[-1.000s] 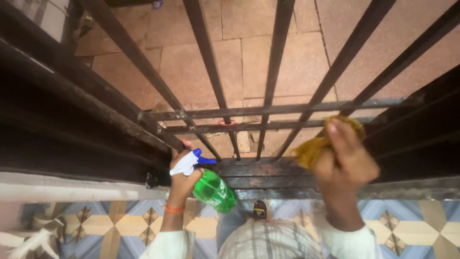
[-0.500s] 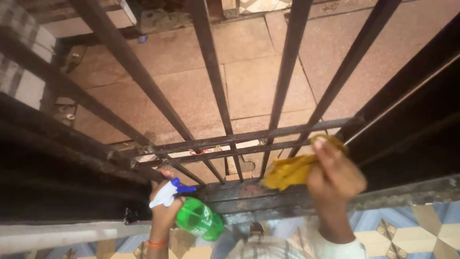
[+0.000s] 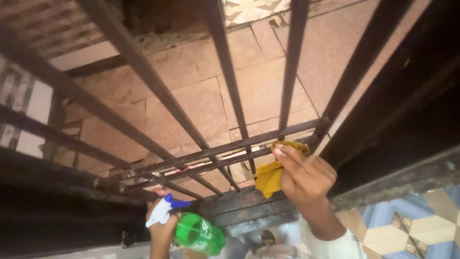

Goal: The person wipes the bars of a metal gate with a yellow cloth after spraying it from a green spray bottle.

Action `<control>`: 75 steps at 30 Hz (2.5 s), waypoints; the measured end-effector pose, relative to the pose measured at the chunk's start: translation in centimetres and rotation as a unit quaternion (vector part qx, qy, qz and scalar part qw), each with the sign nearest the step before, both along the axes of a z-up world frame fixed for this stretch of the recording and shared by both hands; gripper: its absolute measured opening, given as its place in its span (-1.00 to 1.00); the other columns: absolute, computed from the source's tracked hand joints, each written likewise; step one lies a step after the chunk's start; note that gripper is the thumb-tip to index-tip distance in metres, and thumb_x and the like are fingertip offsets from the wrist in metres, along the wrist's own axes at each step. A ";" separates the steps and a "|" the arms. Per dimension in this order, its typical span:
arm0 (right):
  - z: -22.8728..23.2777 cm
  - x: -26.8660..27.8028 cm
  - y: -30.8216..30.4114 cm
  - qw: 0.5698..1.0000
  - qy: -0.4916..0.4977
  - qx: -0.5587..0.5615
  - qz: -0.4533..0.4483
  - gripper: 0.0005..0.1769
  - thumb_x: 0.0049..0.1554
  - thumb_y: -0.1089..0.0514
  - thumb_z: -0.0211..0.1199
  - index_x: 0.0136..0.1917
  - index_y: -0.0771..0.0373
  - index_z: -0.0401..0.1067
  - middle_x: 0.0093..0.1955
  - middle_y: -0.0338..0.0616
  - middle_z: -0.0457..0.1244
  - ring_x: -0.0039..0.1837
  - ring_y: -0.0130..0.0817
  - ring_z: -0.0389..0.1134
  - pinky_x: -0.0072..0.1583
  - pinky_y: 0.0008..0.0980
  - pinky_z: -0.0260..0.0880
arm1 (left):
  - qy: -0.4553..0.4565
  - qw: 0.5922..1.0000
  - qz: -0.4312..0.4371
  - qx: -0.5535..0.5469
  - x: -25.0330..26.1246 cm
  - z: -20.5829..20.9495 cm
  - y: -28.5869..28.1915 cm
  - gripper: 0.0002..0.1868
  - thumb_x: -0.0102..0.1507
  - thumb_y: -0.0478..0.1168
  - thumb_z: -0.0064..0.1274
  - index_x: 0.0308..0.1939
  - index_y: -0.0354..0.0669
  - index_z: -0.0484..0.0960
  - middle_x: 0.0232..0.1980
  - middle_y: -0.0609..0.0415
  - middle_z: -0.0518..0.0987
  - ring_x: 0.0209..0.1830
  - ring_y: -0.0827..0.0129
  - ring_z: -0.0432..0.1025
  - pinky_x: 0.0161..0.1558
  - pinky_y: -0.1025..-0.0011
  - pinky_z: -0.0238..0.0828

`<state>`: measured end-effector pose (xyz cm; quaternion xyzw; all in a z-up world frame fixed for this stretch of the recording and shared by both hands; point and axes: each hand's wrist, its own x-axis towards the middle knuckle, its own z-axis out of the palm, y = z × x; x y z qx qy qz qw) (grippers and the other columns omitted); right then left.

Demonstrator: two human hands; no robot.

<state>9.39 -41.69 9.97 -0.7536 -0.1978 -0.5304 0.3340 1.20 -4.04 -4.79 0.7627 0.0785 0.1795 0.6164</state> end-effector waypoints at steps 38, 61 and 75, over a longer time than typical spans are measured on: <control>-16.0 0.8 3.5 0.851 0.330 0.364 0.185 -0.72 0.35 0.27 0.13 0.29 0.43 0.33 -0.16 -0.22 0.33 -0.25 -0.63 0.26 -0.25 -0.56 0.25 | -0.047 0.993 -0.034 0.107 0.5 1.7 -0.6 -0.62 0.02 -0.40 0.05 -0.06 -0.40 0.57 -0.09 0.12 0.55 -0.10 0.49 0.40 0.02 0.49 0.35; -21.5 1.7 4.6 0.912 0.310 0.222 0.151 -0.74 0.43 0.18 0.01 0.32 0.35 0.18 0.02 -0.10 0.30 -0.05 -0.41 0.34 0.03 -0.39 0.37 | -0.051 0.994 -0.036 0.090 0.6 1.1 0.1 -0.65 0.06 -0.46 0.07 -0.06 -0.38 0.53 -0.14 0.18 0.46 -0.19 0.54 0.32 -0.12 0.51 0.28; -15.0 3.5 4.2 0.902 0.182 0.293 0.262 -0.63 0.52 0.06 0.03 0.46 0.31 0.17 0.22 -0.17 0.20 0.13 -0.51 0.23 0.20 -0.51 0.26 | -0.041 0.997 -0.046 0.047 0.2 1.2 0.1 -0.67 0.04 -0.40 0.05 -0.10 -0.38 0.54 -0.24 0.21 0.49 -0.28 0.57 0.34 -0.21 0.56 0.32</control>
